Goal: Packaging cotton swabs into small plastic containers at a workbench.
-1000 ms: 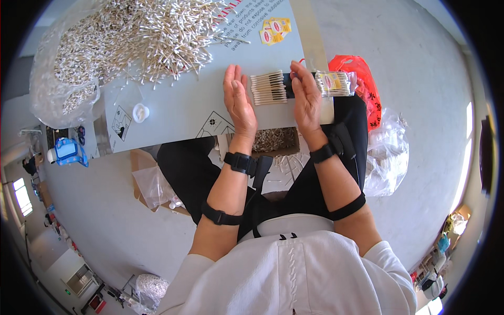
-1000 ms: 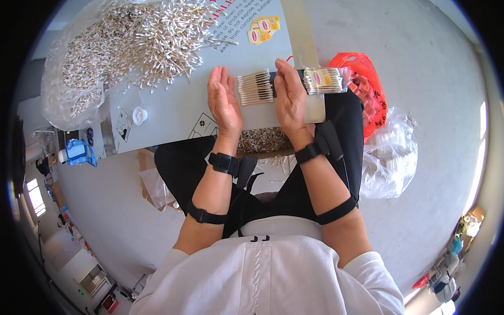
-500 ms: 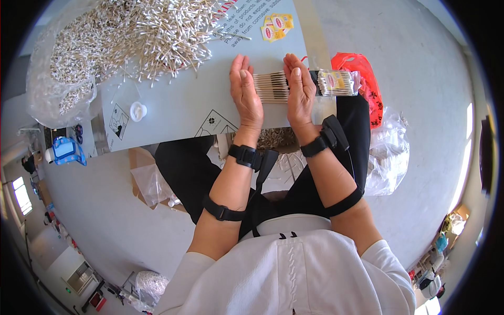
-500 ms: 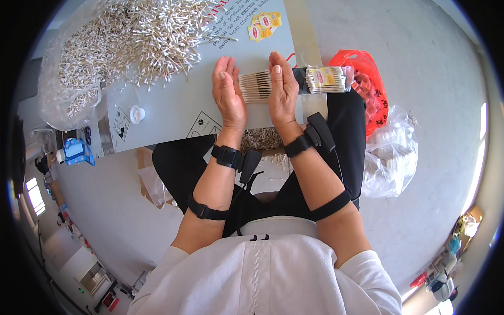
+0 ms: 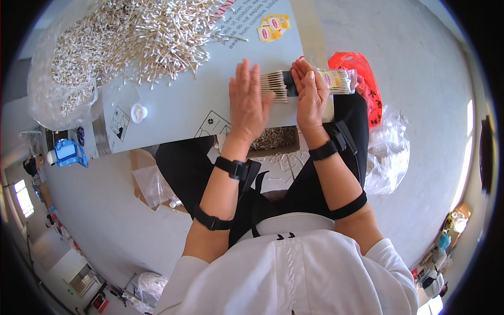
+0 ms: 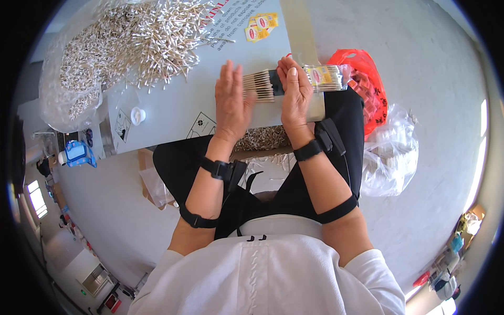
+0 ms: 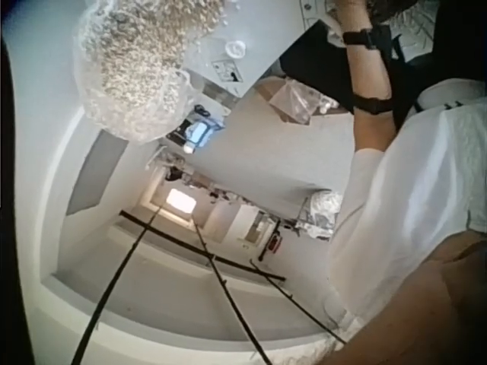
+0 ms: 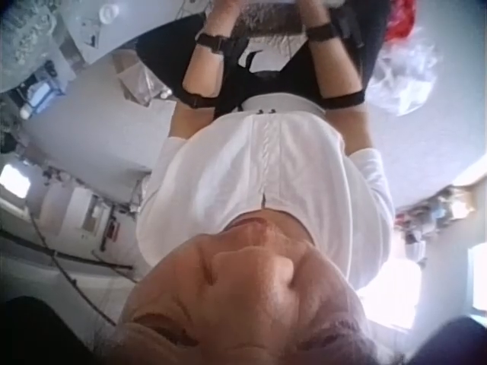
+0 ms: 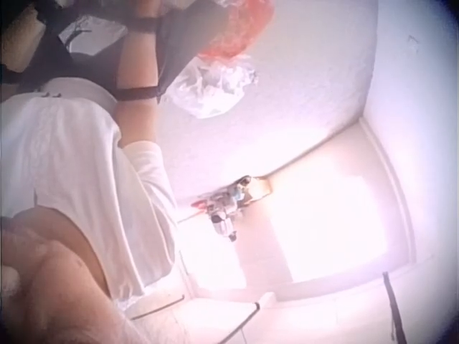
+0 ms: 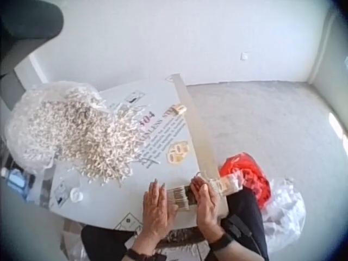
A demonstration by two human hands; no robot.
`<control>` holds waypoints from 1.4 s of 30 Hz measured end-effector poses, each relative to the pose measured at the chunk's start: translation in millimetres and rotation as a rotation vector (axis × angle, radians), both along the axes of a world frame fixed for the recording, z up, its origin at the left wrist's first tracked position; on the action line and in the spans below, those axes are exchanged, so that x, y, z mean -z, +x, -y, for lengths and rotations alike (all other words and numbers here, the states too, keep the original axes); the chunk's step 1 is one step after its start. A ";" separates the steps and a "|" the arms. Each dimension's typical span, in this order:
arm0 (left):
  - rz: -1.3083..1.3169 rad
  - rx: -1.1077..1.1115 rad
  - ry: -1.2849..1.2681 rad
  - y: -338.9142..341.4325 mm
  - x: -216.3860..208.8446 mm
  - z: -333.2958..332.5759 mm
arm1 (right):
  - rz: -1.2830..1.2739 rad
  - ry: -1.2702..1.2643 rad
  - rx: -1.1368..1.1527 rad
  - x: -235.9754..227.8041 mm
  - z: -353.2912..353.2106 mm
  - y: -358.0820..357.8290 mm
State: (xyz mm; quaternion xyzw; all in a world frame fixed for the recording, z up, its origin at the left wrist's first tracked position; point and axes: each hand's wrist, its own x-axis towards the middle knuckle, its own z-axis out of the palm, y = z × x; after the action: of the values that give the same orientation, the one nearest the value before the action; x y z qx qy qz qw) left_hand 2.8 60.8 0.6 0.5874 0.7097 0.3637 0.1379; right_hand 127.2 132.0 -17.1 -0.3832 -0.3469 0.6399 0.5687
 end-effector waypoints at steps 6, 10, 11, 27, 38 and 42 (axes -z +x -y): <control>-0.430 0.100 -0.249 9.4 -1.6 15.0 | 0.009 -0.023 -0.006 -1.4 7.4 7.0; -0.423 0.100 -0.255 10.2 0.3 12.4 | -0.045 -0.030 0.038 -1.3 9.2 4.5; -0.414 0.114 -0.258 8.8 2.2 10.8 | -0.051 -0.029 0.049 -0.8 9.1 4.0; 0.821 -0.151 0.261 9.4 9.4 -19.2 | -0.188 -0.037 -0.126 0.5 5.3 -7.3; 0.856 -0.134 0.261 -1.6 4.9 -12.1 | -0.159 -0.020 -0.128 4.3 5.7 -8.9; 0.172 -0.086 0.089 -14.9 4.4 13.5 | -0.117 -0.055 -0.091 2.5 0.6 2.4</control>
State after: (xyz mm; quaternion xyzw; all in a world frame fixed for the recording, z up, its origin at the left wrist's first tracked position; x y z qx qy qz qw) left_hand -12.1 47.3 -3.8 0.5284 0.7030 0.4497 0.1563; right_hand 129.6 131.3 -19.5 -0.3443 -0.3124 0.6958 0.5474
